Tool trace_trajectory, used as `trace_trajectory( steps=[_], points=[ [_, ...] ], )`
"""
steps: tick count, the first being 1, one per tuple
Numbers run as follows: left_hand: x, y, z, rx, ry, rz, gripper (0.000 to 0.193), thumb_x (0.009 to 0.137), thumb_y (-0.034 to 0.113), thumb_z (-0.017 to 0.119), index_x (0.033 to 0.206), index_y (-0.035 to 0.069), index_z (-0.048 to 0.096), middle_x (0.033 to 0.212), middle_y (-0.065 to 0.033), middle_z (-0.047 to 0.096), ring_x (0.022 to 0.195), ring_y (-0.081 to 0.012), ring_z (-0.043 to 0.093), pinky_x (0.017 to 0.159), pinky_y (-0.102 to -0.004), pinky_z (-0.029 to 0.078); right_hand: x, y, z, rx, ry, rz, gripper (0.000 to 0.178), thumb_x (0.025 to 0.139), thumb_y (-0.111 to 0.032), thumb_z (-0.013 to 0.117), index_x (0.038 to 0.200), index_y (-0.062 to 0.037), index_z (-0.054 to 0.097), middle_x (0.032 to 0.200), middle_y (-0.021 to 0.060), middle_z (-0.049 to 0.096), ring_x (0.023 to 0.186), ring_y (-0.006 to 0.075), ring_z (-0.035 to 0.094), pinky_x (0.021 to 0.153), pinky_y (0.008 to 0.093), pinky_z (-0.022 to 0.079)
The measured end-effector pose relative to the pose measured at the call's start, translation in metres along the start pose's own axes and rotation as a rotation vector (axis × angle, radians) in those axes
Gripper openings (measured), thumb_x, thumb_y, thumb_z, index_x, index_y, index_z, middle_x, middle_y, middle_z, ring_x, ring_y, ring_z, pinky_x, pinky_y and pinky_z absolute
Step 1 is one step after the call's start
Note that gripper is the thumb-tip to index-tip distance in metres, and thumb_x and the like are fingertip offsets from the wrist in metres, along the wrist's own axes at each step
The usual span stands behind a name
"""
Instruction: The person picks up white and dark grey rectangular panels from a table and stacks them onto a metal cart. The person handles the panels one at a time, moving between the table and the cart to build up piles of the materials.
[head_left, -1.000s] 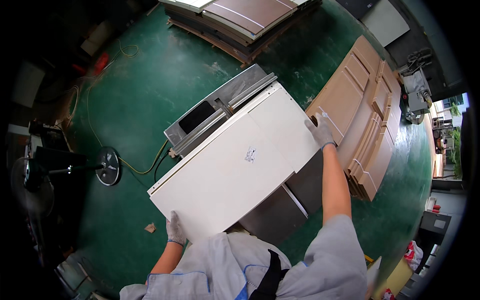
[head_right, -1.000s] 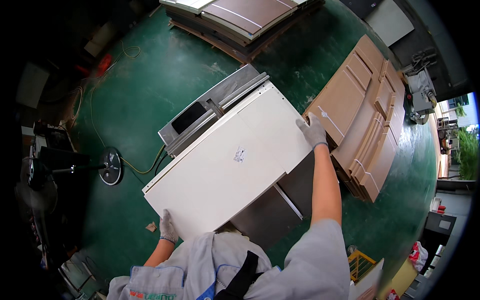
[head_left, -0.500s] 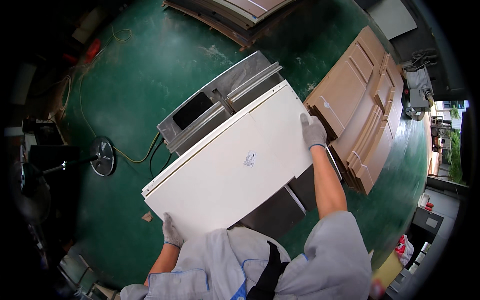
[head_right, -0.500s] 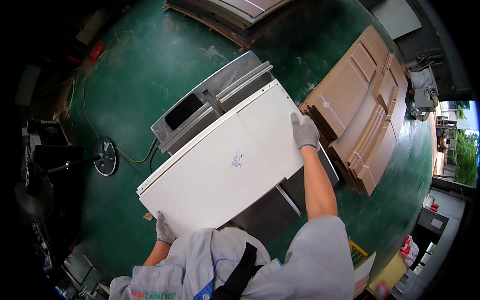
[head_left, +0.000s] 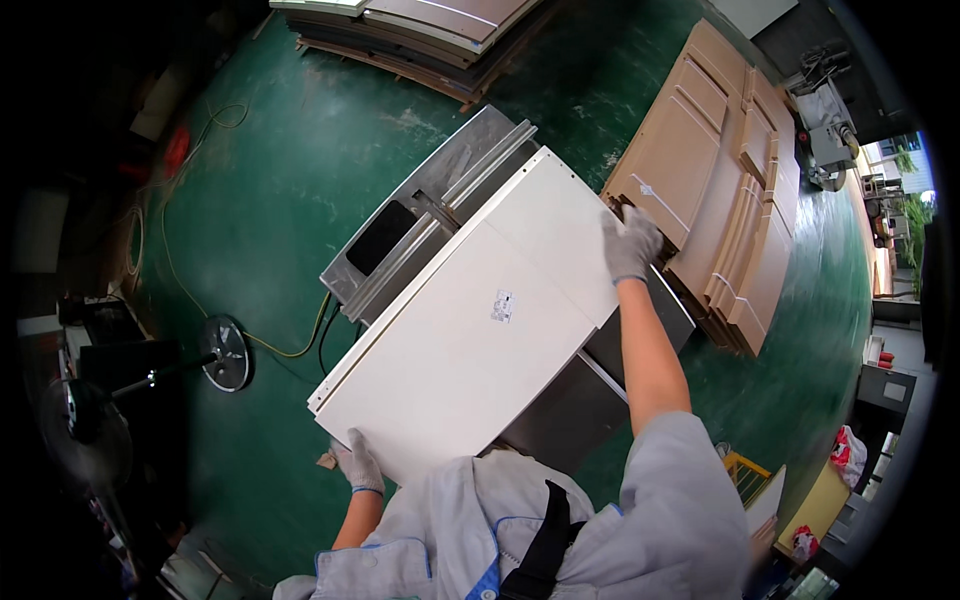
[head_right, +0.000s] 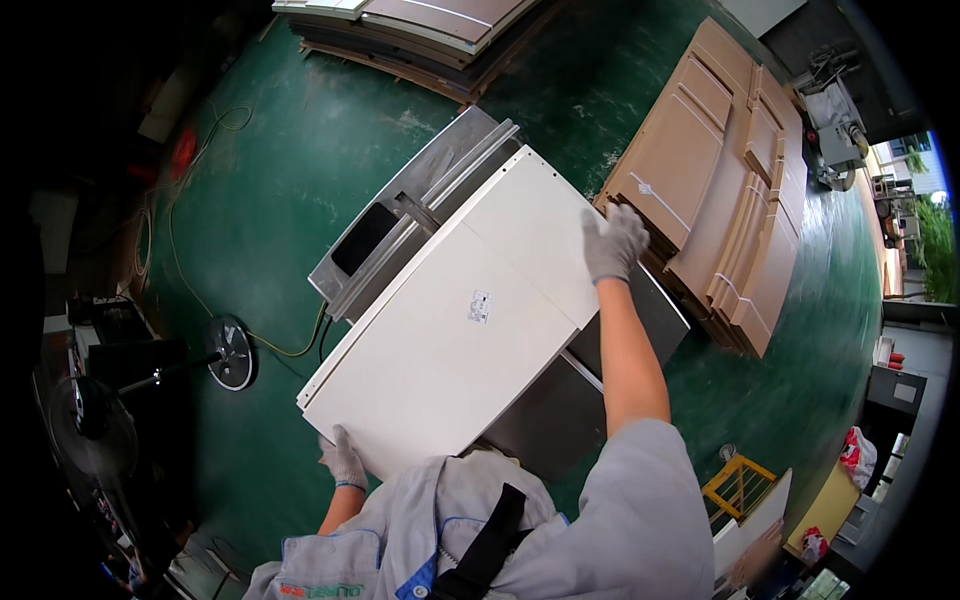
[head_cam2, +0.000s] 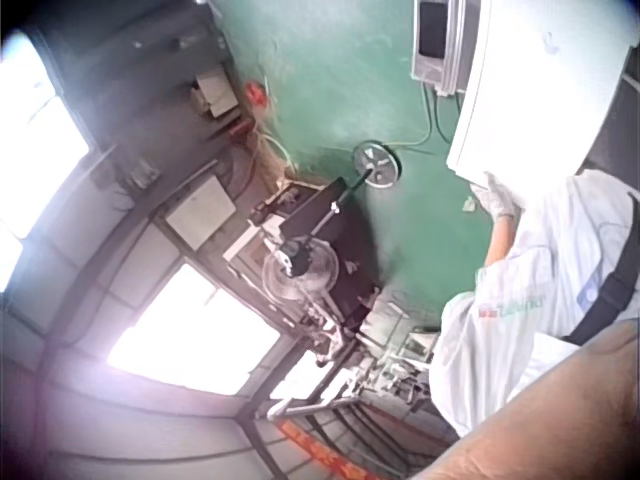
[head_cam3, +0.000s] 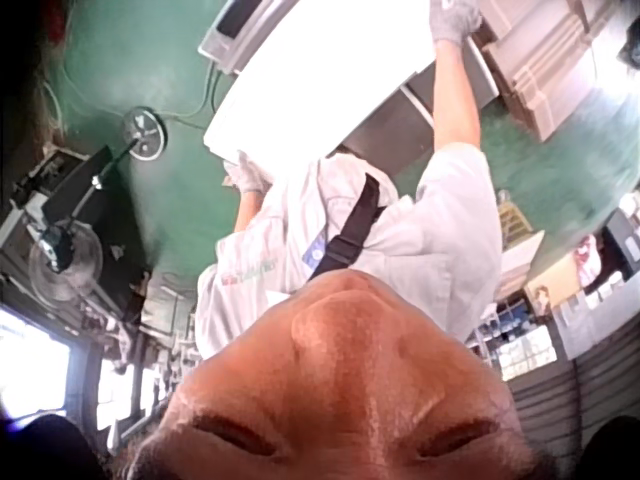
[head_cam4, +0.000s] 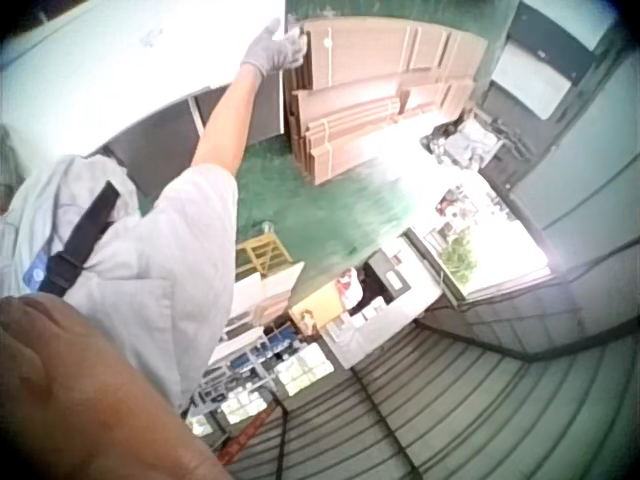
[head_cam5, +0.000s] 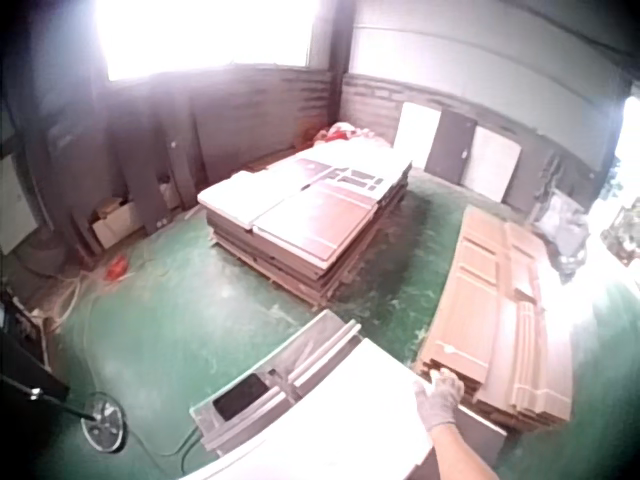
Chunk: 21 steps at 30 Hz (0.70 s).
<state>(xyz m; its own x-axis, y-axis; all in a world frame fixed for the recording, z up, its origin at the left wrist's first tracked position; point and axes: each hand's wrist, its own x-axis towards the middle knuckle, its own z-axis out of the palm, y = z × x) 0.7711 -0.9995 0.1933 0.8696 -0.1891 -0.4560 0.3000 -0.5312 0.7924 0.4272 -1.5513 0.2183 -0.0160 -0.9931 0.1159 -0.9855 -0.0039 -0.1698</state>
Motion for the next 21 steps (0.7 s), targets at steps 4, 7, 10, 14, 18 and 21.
trace_trajectory(
  steps=[4,7,10,14,18,21],
  points=[
    [0.037,0.123,0.053,0.715,0.023,0.786,0.065,0.087,0.028,0.076,0.138,-0.004,0.054,0.147,-0.0257,0.048,0.135,-0.0403,0.048,0.114,-0.0463,0.040,-0.067,0.044,0.001,0.408,0.218,0.437,0.084,0.088,-0.044,0.077,0.147,0.0055,0.044,0.153,0.0272,0.044,0.138,0.0402,0.047,0.118,0.0460,0.036],
    [0.059,0.187,0.136,0.752,-0.409,0.892,0.057,0.088,0.036,0.074,0.134,0.004,0.059,0.133,-0.0189,0.062,0.123,-0.0406,0.057,0.105,-0.0478,0.046,-0.152,0.015,0.015,1.014,0.043,0.823,0.093,0.086,-0.031,0.082,0.149,0.0144,0.031,0.145,0.0265,0.051,0.130,0.0320,0.054,0.111,0.0400,0.044],
    [0.045,0.239,0.188,1.253,-0.341,0.637,0.062,0.090,0.053,0.068,0.130,0.006,0.057,0.118,-0.0194,0.064,0.107,-0.0406,0.064,0.090,-0.0505,0.054,-0.234,-0.020,-0.002,1.121,-0.109,0.709,0.062,0.086,-0.016,0.079,0.134,0.0091,0.049,0.121,0.0159,0.064,0.109,0.0226,0.062,0.098,0.0348,0.049],
    [0.049,0.226,0.174,1.311,-0.370,0.832,0.055,0.091,0.047,0.068,0.126,0.005,0.060,0.118,-0.0208,0.065,0.105,-0.0408,0.065,0.086,-0.0498,0.055,-0.273,-0.031,-0.007,0.906,-0.192,0.770,0.079,0.088,-0.022,0.078,0.148,0.0113,0.038,0.133,0.0247,0.062,0.122,0.0317,0.062,0.104,0.0381,0.048],
    [0.050,0.221,0.210,0.839,-0.595,1.176,0.055,0.092,0.034,0.071,0.133,0.001,0.058,0.130,-0.0212,0.063,0.115,-0.0407,0.063,0.096,-0.0446,0.053,-0.275,-0.039,-0.025,0.902,-0.213,0.714,0.076,0.089,-0.025,0.075,0.147,0.0100,0.039,0.133,0.0271,0.062,0.121,0.0340,0.063,0.104,0.0389,0.049],
    [0.054,0.223,0.269,0.881,-0.701,0.955,0.068,0.083,0.043,0.080,0.129,-0.003,0.059,0.121,-0.0239,0.067,0.111,-0.0396,0.065,0.097,-0.0458,0.052,-0.288,-0.033,-0.002,1.011,-0.145,0.737,0.074,0.090,-0.020,0.073,0.150,0.0053,0.038,0.131,0.0236,0.063,0.118,0.0298,0.064,0.101,0.0379,0.050]
  ],
)
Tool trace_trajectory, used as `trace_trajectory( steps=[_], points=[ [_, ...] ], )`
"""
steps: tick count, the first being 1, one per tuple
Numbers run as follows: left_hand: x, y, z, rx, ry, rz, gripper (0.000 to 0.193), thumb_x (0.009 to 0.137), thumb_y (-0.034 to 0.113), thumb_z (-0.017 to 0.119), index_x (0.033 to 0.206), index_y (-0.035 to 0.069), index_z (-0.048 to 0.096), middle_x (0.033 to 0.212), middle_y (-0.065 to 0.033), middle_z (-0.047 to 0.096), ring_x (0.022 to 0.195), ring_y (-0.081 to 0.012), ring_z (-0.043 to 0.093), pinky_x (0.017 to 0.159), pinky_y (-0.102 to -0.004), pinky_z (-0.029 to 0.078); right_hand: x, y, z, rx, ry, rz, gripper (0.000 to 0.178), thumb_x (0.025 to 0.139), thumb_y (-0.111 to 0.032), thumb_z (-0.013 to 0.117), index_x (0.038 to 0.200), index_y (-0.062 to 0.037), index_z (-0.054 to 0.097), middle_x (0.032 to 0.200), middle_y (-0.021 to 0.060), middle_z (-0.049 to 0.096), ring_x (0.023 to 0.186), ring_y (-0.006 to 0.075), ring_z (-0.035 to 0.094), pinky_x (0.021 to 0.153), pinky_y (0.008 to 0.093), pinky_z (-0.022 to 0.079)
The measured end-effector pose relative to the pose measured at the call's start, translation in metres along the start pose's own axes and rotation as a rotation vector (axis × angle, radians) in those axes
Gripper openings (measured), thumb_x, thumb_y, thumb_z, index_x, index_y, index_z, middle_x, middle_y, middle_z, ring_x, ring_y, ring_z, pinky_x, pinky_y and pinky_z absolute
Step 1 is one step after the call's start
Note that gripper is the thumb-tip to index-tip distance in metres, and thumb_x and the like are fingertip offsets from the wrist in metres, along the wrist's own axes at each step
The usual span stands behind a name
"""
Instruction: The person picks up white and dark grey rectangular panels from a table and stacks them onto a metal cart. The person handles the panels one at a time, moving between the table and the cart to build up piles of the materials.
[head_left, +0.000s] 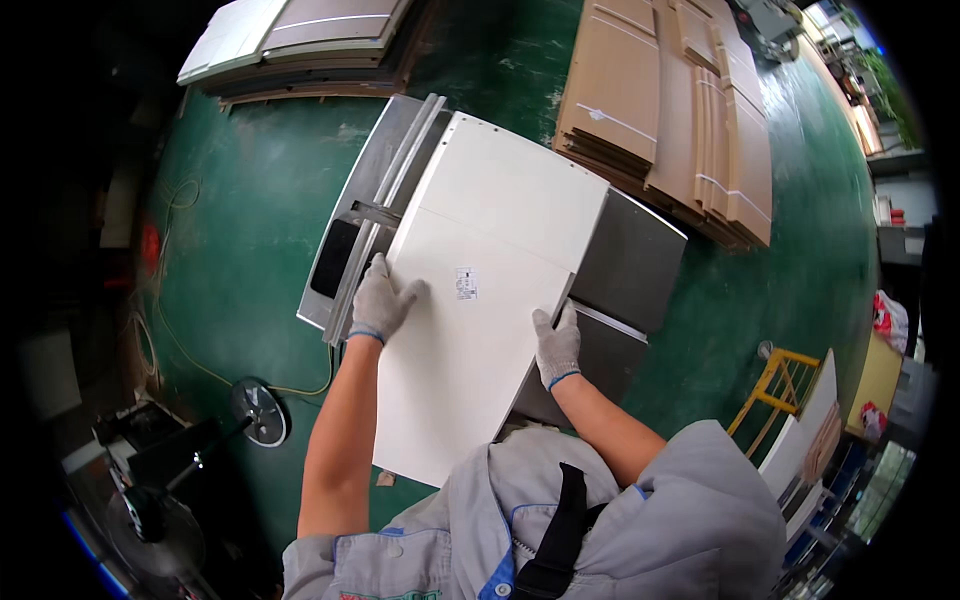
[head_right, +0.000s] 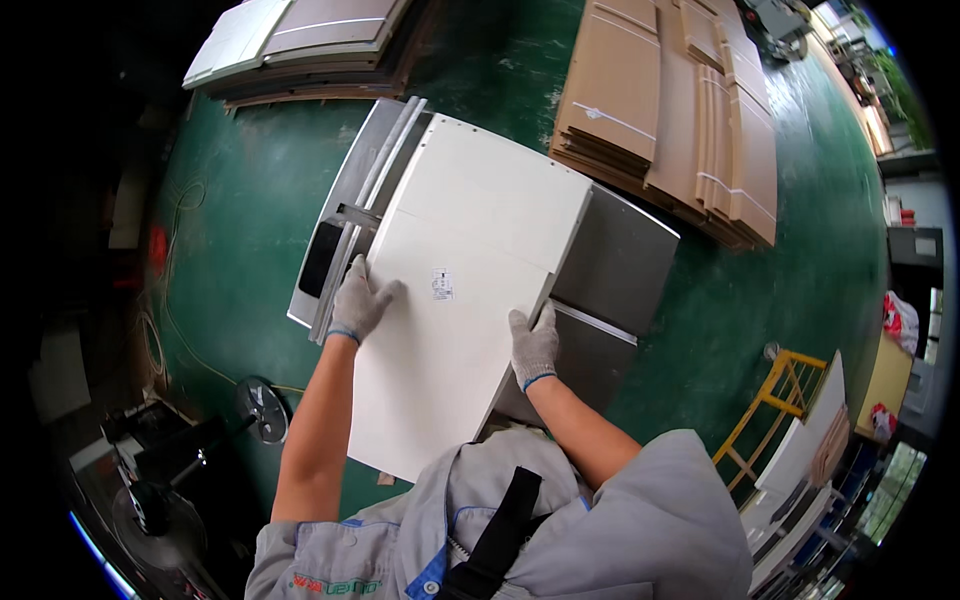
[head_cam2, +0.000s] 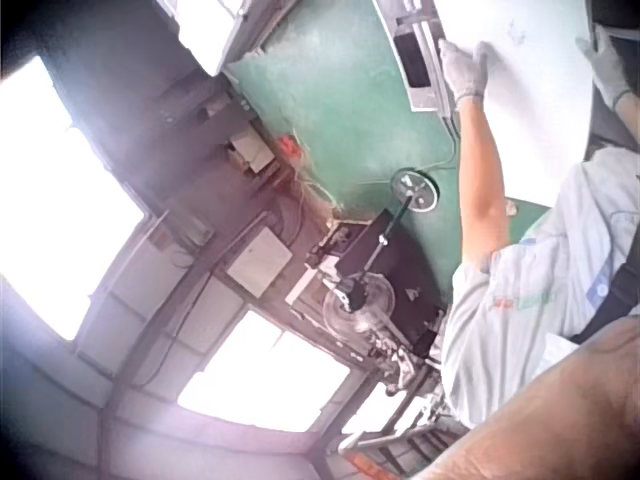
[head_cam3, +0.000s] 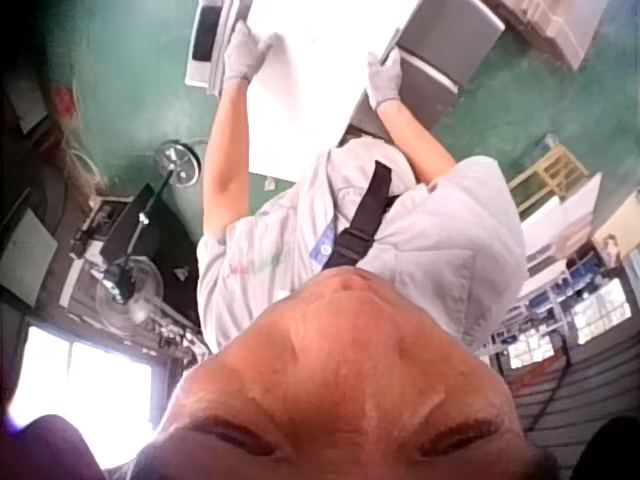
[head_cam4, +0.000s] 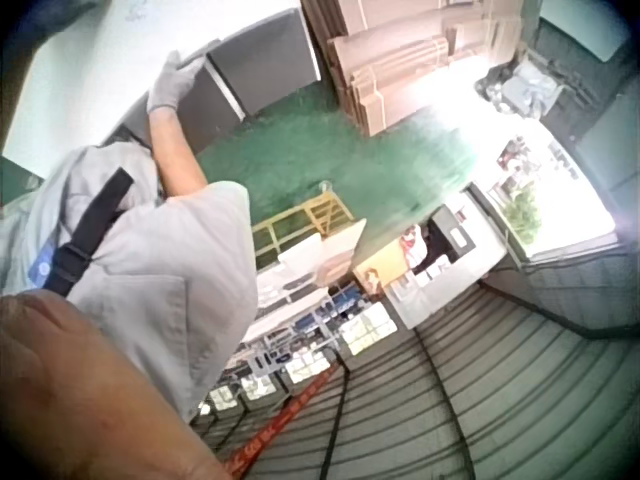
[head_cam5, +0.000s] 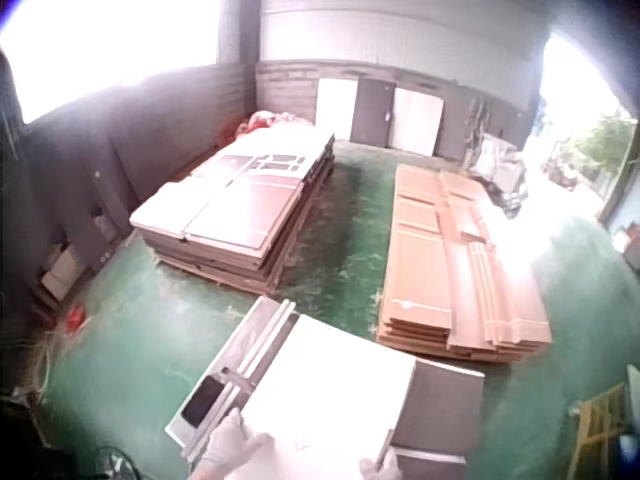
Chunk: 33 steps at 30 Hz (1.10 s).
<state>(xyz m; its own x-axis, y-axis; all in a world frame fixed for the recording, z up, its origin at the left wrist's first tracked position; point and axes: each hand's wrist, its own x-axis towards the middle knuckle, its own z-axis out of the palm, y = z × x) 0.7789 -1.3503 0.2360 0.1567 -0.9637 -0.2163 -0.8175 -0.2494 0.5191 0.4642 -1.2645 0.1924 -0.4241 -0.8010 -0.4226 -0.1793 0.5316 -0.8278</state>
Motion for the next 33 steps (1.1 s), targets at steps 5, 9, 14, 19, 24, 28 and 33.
trace_trajectory(
  steps=[5,9,14,19,24,28,33],
  points=[
    [0.020,0.034,-0.003,-0.154,-0.193,-0.183,0.062,0.079,0.048,0.082,0.117,0.003,0.065,0.104,-0.0187,0.075,0.099,-0.0351,0.072,0.091,-0.0436,0.055,-0.015,-0.015,0.009,0.235,0.001,0.047,0.079,0.089,-0.010,0.071,0.155,0.0026,0.030,0.132,0.0180,0.062,0.117,0.0225,0.062,0.100,0.0339,0.050],
    [0.013,0.029,0.014,-0.123,-0.143,-0.122,0.063,0.080,0.047,0.081,0.120,0.001,0.064,0.108,-0.0197,0.074,0.102,-0.0366,0.071,0.092,-0.0436,0.054,-0.017,-0.011,-0.001,0.147,0.031,0.066,0.084,0.089,-0.012,0.072,0.155,0.0083,0.025,0.136,0.0241,0.059,0.122,0.0283,0.061,0.104,0.0363,0.048],
    [0.008,0.036,0.014,-0.154,-0.132,-0.149,0.069,0.083,0.046,0.079,0.131,-0.001,0.058,0.120,-0.0231,0.069,0.113,-0.0388,0.066,0.098,-0.0442,0.052,-0.017,0.004,0.014,0.124,0.127,0.034,0.088,0.088,-0.016,0.074,0.155,0.0118,0.022,0.140,0.0281,0.056,0.127,0.0323,0.058,0.107,0.0377,0.046],
    [-0.016,0.003,0.030,-0.041,0.066,0.028,0.081,0.088,0.046,0.074,0.144,-0.006,0.045,0.138,-0.0274,0.056,0.131,-0.0417,0.052,0.110,-0.0461,0.043,-0.016,-0.034,0.000,0.212,-0.051,0.116,0.089,0.089,-0.020,0.075,0.154,0.0124,0.023,0.148,0.0289,0.048,0.136,0.0338,0.050,0.114,0.0379,0.039],
    [-0.182,-0.028,0.017,-0.026,0.584,-0.108,0.084,0.087,0.036,0.078,0.148,-0.006,0.039,0.147,-0.0257,0.048,0.138,-0.0404,0.043,0.117,-0.0485,0.034,0.102,-0.079,-0.049,-0.338,0.284,-0.597,0.086,0.093,-0.040,0.070,0.153,0.0077,0.031,0.157,0.0321,0.034,0.147,0.0426,0.033,0.123,0.0468,0.028],
    [-0.338,-0.071,0.052,-0.445,0.649,-0.759,0.080,0.093,0.033,0.072,0.152,-0.003,0.032,0.145,-0.0201,0.049,0.134,-0.0335,0.048,0.115,-0.0466,0.038,0.206,-0.103,-0.062,-0.586,0.096,-0.865,0.074,0.089,-0.039,0.076,0.146,-0.0013,0.048,0.152,0.0238,0.045,0.140,0.0386,0.044,0.118,0.0442,0.037],
    [-0.375,-0.095,0.132,-1.584,0.617,-1.118,0.070,0.101,0.052,0.058,0.147,0.002,0.041,0.142,-0.0141,0.053,0.126,-0.0322,0.055,0.109,-0.0486,0.045,0.233,-0.084,-0.027,-0.495,0.062,-0.731,0.059,0.086,-0.028,0.080,0.135,-0.0022,0.060,0.142,0.0198,0.053,0.135,0.0347,0.049,0.115,0.0424,0.040]
  ],
)
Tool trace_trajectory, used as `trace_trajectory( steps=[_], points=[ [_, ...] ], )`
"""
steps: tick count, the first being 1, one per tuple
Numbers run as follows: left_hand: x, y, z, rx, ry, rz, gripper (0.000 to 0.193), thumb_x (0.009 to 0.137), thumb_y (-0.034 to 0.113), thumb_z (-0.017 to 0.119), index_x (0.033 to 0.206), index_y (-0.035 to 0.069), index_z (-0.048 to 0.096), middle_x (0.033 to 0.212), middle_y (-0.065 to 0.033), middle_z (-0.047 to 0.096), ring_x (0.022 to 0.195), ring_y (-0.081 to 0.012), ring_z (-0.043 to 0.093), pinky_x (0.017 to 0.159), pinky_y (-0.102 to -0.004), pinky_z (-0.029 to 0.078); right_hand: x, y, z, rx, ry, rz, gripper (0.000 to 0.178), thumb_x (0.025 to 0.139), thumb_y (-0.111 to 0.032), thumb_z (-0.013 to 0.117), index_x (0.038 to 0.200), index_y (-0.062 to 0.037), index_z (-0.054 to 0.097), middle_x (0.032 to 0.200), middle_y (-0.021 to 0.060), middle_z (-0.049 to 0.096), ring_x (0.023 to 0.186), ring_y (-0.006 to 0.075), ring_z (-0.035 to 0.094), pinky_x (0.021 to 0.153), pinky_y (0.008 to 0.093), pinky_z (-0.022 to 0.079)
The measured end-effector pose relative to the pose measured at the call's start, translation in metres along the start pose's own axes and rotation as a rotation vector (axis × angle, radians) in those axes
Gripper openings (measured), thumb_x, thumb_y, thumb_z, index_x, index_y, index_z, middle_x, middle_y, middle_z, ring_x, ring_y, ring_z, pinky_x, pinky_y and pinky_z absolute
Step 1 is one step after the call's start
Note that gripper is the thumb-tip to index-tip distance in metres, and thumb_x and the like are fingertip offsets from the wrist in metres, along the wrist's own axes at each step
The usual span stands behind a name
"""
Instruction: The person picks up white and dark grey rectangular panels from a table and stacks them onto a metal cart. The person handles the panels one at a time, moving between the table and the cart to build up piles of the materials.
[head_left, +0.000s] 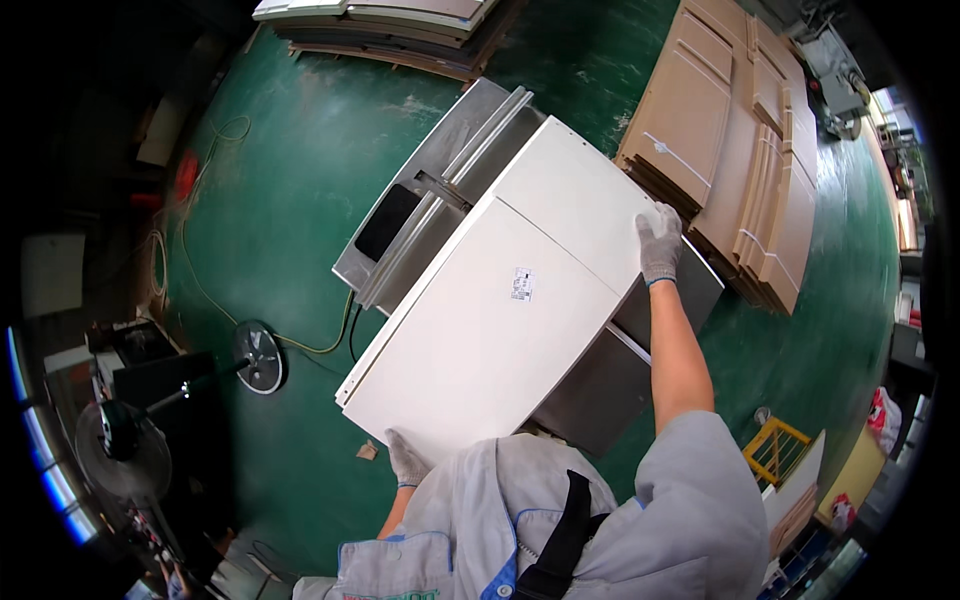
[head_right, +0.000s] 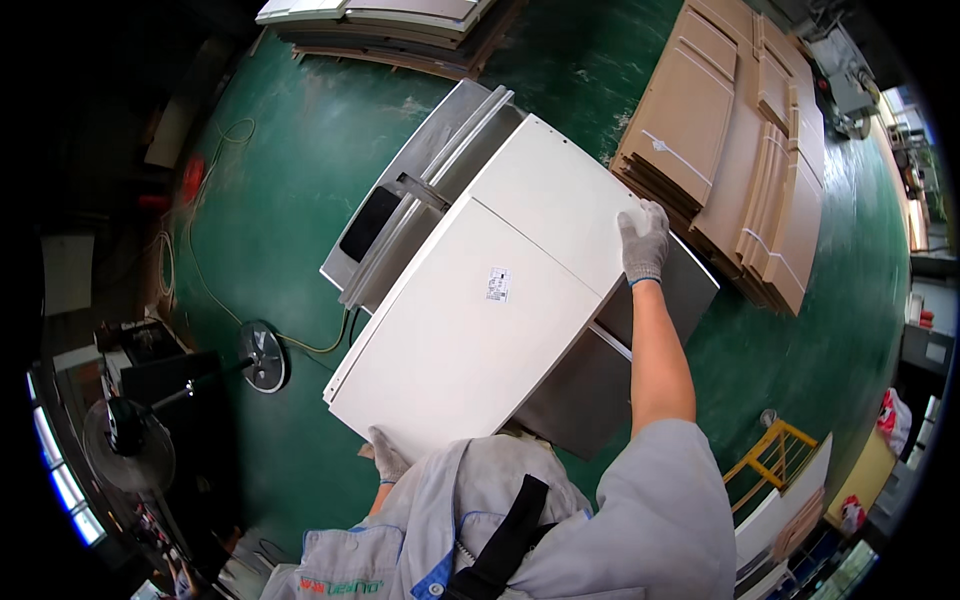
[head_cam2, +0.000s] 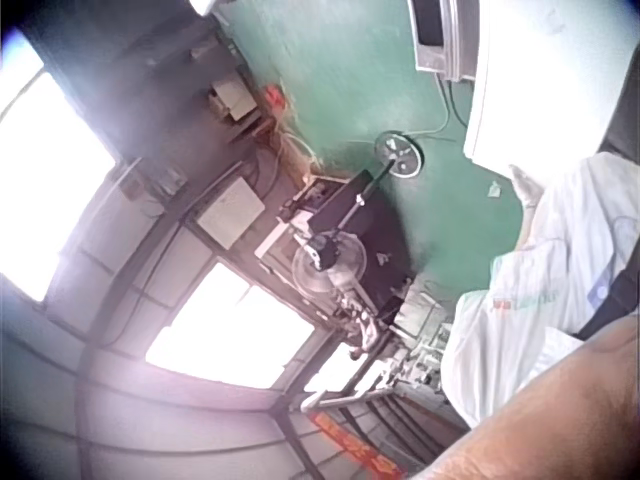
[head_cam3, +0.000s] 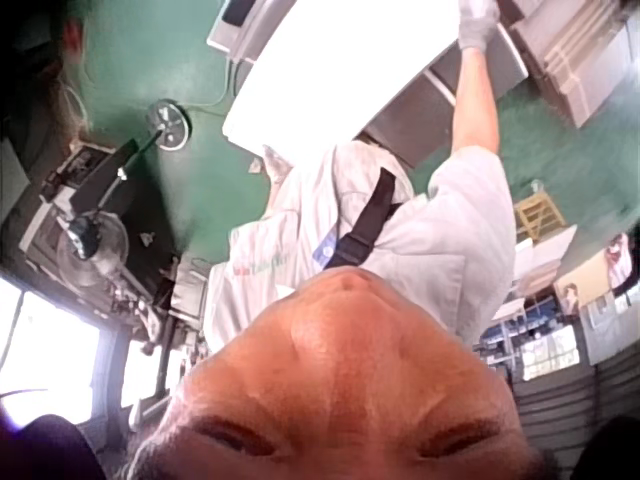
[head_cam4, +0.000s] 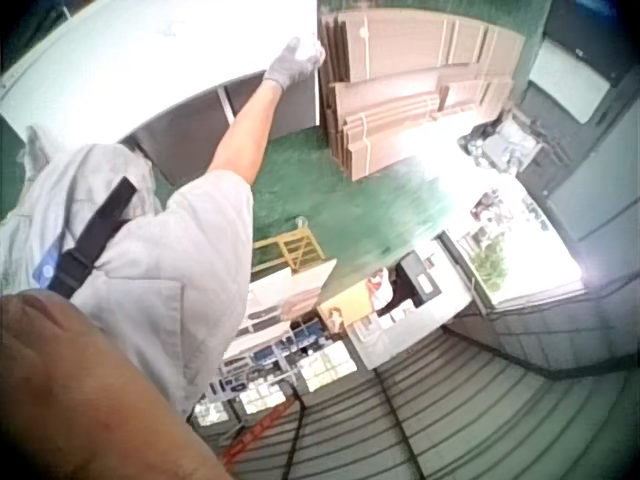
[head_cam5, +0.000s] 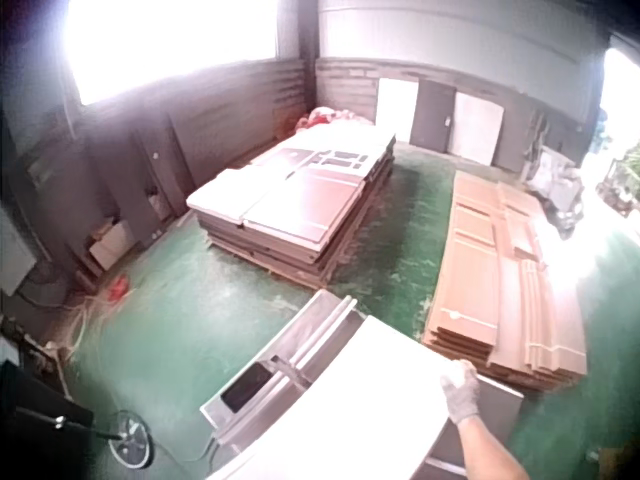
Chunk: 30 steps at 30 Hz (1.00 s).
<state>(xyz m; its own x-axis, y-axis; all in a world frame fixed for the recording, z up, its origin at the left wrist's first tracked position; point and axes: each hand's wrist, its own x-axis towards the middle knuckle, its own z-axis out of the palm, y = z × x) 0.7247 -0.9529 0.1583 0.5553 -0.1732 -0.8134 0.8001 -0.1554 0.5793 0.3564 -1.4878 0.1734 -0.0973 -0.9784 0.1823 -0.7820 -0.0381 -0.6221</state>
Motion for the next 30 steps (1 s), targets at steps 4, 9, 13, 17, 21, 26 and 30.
trace_trajectory(
  steps=[4,9,13,17,21,26,30],
  points=[
    [-0.037,0.036,0.040,-0.040,-0.131,-0.221,0.076,0.097,0.067,0.054,0.139,0.003,0.052,0.136,-0.0158,0.059,0.125,-0.0358,0.056,0.106,-0.0531,0.048,0.008,0.005,0.001,0.045,-0.032,0.026,0.060,0.085,-0.023,0.081,0.136,-0.0009,0.059,0.139,0.0177,0.055,0.130,0.0314,0.054,0.112,0.0397,0.044],
    [-0.018,0.026,0.030,-0.112,-0.162,-0.206,0.076,0.094,0.065,0.060,0.137,0.002,0.053,0.134,-0.0155,0.060,0.122,-0.0349,0.059,0.104,-0.0517,0.050,0.037,0.001,-0.022,0.240,-0.310,0.183,0.066,0.082,-0.020,0.083,0.138,0.0034,0.057,0.132,0.0152,0.062,0.120,0.0238,0.061,0.104,0.0332,0.048],
    [-0.003,0.028,0.010,-0.075,-0.141,-0.121,0.074,0.094,0.062,0.065,0.136,0.002,0.054,0.130,-0.0139,0.062,0.118,-0.0326,0.061,0.102,-0.0489,0.051,0.031,-0.003,-0.024,0.379,-0.444,0.309,0.063,0.083,-0.018,0.082,0.136,0.0046,0.058,0.126,0.0117,0.066,0.113,0.0187,0.063,0.099,0.0296,0.049],
    [0.012,0.053,-0.027,-0.102,-0.183,-0.095,0.073,0.094,0.062,0.063,0.139,0.005,0.052,0.134,-0.0118,0.061,0.123,-0.0308,0.058,0.106,-0.0482,0.047,-0.006,-0.026,-0.009,0.383,-0.428,0.287,0.061,0.082,-0.019,0.083,0.133,0.0042,0.059,0.124,0.0106,0.066,0.113,0.0177,0.063,0.098,0.0287,0.050],
    [0.022,0.066,-0.075,-0.120,-0.257,-0.062,0.079,0.096,0.066,0.056,0.150,0.010,0.044,0.146,-0.0115,0.053,0.133,-0.0333,0.051,0.112,-0.0509,0.042,-0.041,-0.051,0.010,0.338,-0.418,0.191,0.067,0.077,-0.023,0.087,0.133,0.0033,0.060,0.123,0.0110,0.067,0.113,0.0177,0.063,0.099,0.0302,0.050],
    [0.029,0.070,-0.111,-0.082,-0.269,-0.043,0.084,0.095,0.070,0.053,0.153,0.011,0.041,0.150,-0.0125,0.051,0.136,-0.0347,0.050,0.114,-0.0532,0.042,-0.067,-0.072,0.018,0.261,-0.470,0.220,0.074,0.078,-0.030,0.085,0.138,0.0034,0.057,0.132,0.0160,0.063,0.122,0.0228,0.061,0.104,0.0332,0.047],
    [0.027,0.076,-0.108,-0.101,-0.320,-0.064,0.081,0.095,0.068,0.057,0.152,0.012,0.042,0.151,-0.0112,0.050,0.137,-0.0338,0.047,0.115,-0.0534,0.038,-0.084,-0.068,0.003,0.135,-0.310,0.136,0.078,0.082,-0.038,0.079,0.142,0.0030,0.054,0.141,0.0248,0.057,0.134,0.0351,0.054,0.112,0.0418,0.042]
  ],
)
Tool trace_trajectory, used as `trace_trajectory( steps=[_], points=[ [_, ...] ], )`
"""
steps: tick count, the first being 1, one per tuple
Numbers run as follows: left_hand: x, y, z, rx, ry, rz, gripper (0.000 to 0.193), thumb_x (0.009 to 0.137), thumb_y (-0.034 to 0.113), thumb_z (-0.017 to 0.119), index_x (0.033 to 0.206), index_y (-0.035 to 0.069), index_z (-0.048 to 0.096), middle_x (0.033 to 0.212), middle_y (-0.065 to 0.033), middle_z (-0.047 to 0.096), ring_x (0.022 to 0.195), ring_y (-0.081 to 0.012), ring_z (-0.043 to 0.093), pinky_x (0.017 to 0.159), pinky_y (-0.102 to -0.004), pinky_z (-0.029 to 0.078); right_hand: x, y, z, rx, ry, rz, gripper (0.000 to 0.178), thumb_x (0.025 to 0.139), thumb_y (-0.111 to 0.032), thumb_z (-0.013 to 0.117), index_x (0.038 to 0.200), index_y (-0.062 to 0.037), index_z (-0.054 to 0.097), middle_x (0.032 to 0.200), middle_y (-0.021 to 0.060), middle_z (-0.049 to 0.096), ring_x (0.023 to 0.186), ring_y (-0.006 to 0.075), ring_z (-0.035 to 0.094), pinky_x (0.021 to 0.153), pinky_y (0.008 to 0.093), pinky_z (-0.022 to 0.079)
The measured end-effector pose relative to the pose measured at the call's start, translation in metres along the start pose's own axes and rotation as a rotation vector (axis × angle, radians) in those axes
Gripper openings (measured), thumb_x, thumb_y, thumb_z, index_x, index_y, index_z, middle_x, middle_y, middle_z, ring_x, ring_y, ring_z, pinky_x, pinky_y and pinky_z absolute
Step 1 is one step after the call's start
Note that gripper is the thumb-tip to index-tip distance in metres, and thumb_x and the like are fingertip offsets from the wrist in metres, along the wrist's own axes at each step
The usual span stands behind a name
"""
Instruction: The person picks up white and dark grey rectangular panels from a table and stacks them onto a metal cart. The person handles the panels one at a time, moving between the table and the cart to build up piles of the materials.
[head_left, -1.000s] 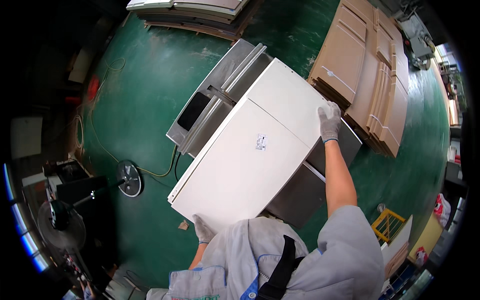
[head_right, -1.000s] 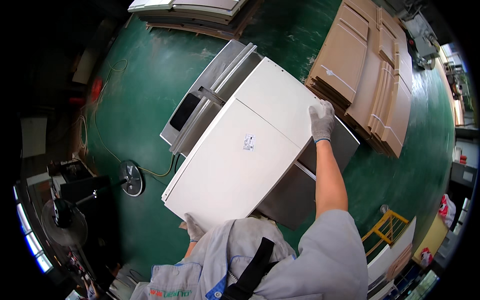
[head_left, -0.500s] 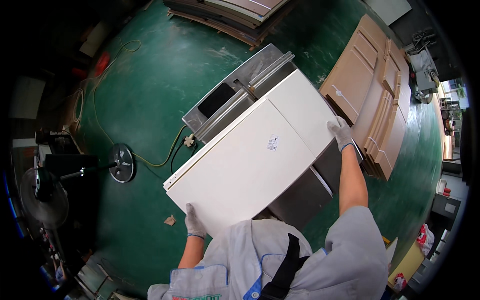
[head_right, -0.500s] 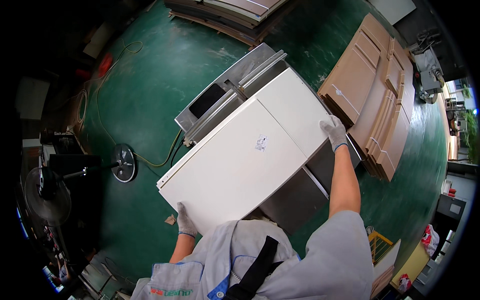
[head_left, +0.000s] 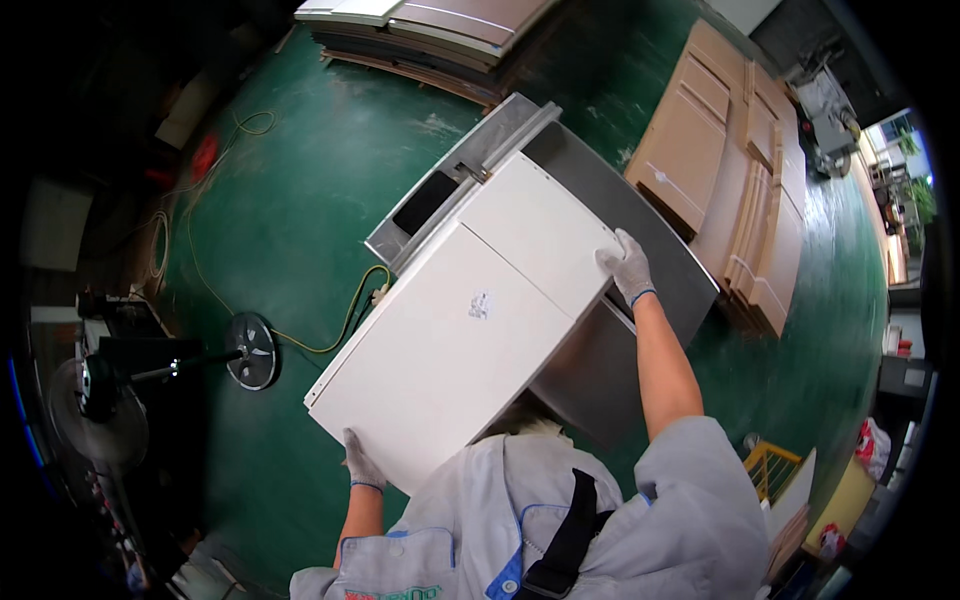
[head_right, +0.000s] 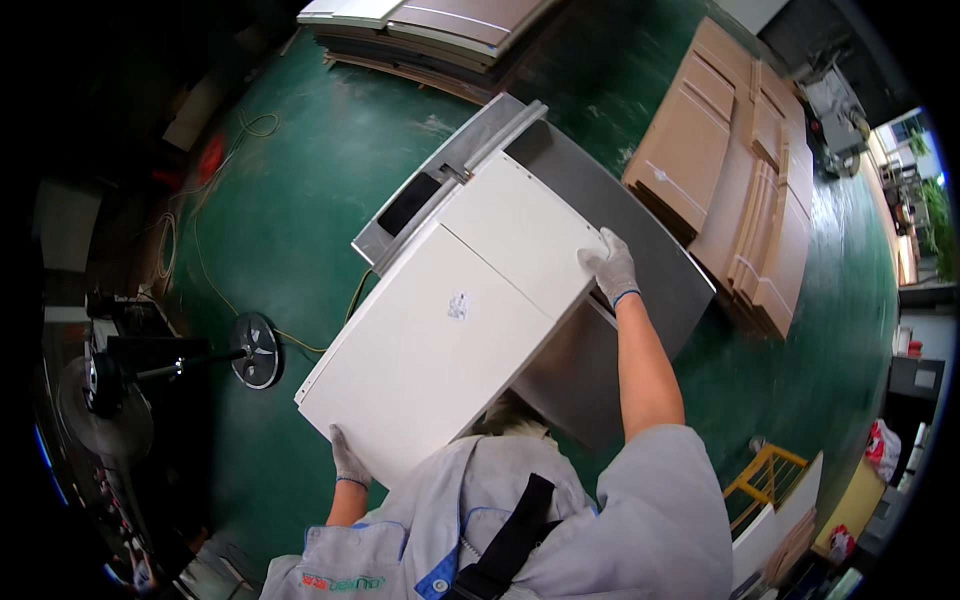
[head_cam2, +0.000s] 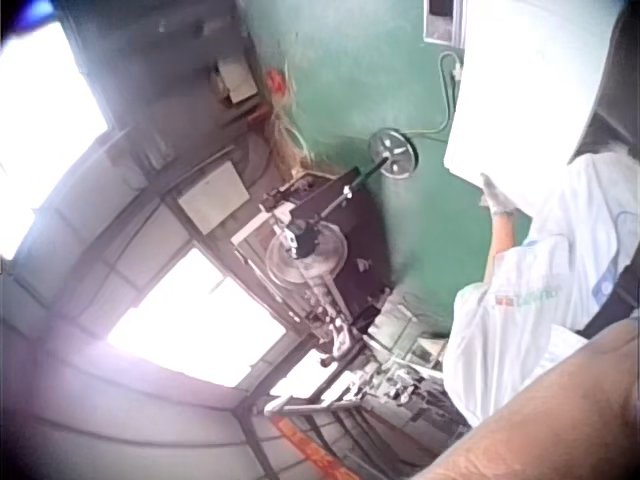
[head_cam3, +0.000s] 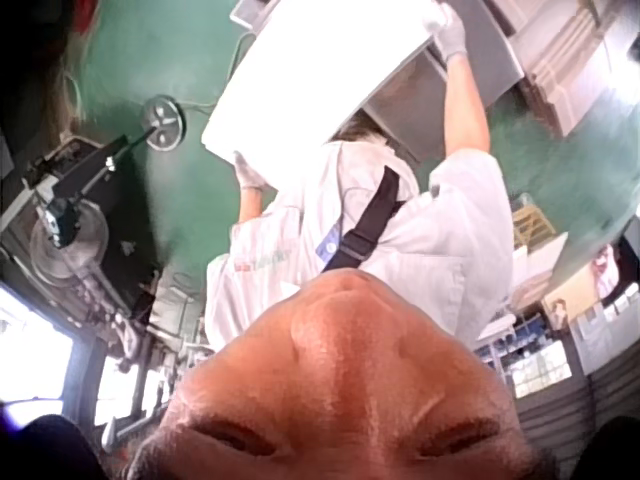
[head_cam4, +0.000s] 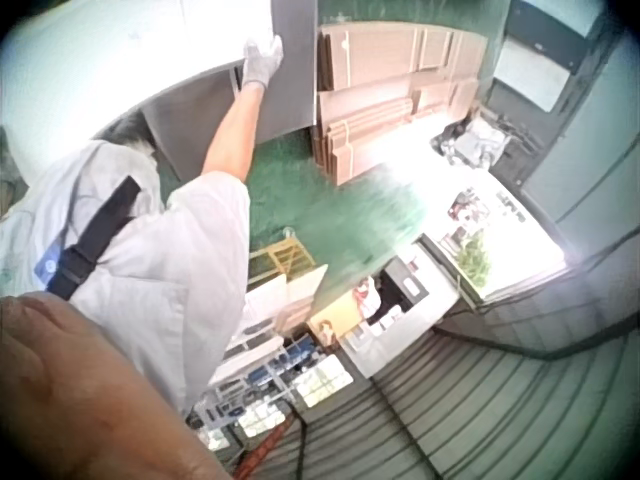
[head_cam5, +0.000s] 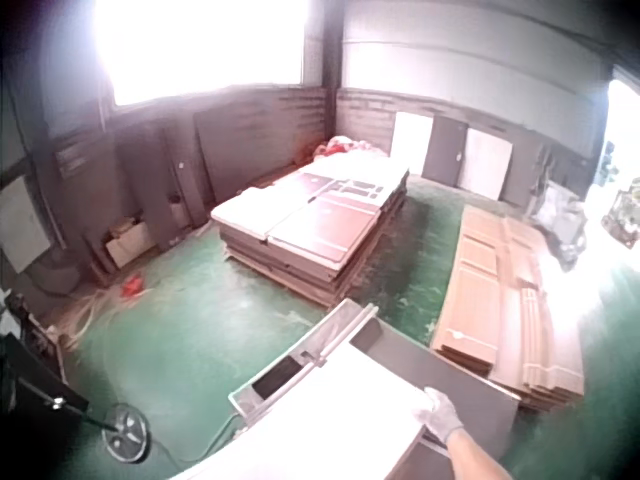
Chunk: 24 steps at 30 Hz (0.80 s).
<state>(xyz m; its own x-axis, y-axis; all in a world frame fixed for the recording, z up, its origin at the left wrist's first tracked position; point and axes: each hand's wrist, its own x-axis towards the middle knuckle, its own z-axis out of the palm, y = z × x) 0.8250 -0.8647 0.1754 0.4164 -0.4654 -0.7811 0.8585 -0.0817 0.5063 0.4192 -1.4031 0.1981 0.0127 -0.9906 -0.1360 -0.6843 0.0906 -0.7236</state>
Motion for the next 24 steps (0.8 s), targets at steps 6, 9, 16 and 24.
trace_trajectory(
  steps=[6,9,16,24],
  points=[
    [-0.005,-0.004,-0.014,0.111,0.091,0.011,0.089,0.092,0.073,0.056,0.155,0.013,0.038,0.154,-0.0103,0.046,0.141,-0.0337,0.043,0.117,-0.0527,0.036,-0.117,0.079,-0.067,-0.194,0.657,0.672,0.078,0.089,-0.057,0.068,0.135,0.0046,0.058,0.143,0.0227,0.057,0.130,0.0392,0.056,0.110,0.0456,0.044],
    [-0.006,0.005,-0.008,0.180,0.039,-0.019,0.090,0.091,0.074,0.055,0.155,0.014,0.037,0.155,-0.0101,0.045,0.142,-0.0342,0.041,0.117,-0.0537,0.035,-0.168,0.236,-0.061,0.484,0.776,0.882,0.077,0.091,-0.067,0.062,0.129,-0.0003,0.064,0.135,0.0136,0.063,0.122,0.0350,0.061,0.099,0.0489,0.051],
    [0.012,0.008,-0.031,0.111,-0.153,-0.101,0.089,0.092,0.075,0.053,0.156,0.015,0.037,0.157,-0.0109,0.043,0.142,-0.0351,0.042,0.117,-0.0553,0.035,-0.132,0.211,-0.184,1.647,1.109,0.475,0.011,0.099,-0.014,0.060,0.094,-0.0052,0.057,0.093,0.0096,0.063,0.084,0.0252,0.063,0.072,0.0409,0.057],
    [0.016,0.001,-0.030,0.055,-0.354,-0.053,0.090,0.092,0.078,0.048,0.155,0.014,0.039,0.155,-0.0133,0.046,0.140,-0.0388,0.043,0.115,-0.0584,0.037,-0.231,-0.295,-0.430,-0.043,1.229,-0.618,0.037,0.106,-0.035,0.048,0.115,-0.0056,0.069,0.084,0.0072,0.070,0.076,0.0195,0.065,0.075,0.0333,0.051]
  ],
)
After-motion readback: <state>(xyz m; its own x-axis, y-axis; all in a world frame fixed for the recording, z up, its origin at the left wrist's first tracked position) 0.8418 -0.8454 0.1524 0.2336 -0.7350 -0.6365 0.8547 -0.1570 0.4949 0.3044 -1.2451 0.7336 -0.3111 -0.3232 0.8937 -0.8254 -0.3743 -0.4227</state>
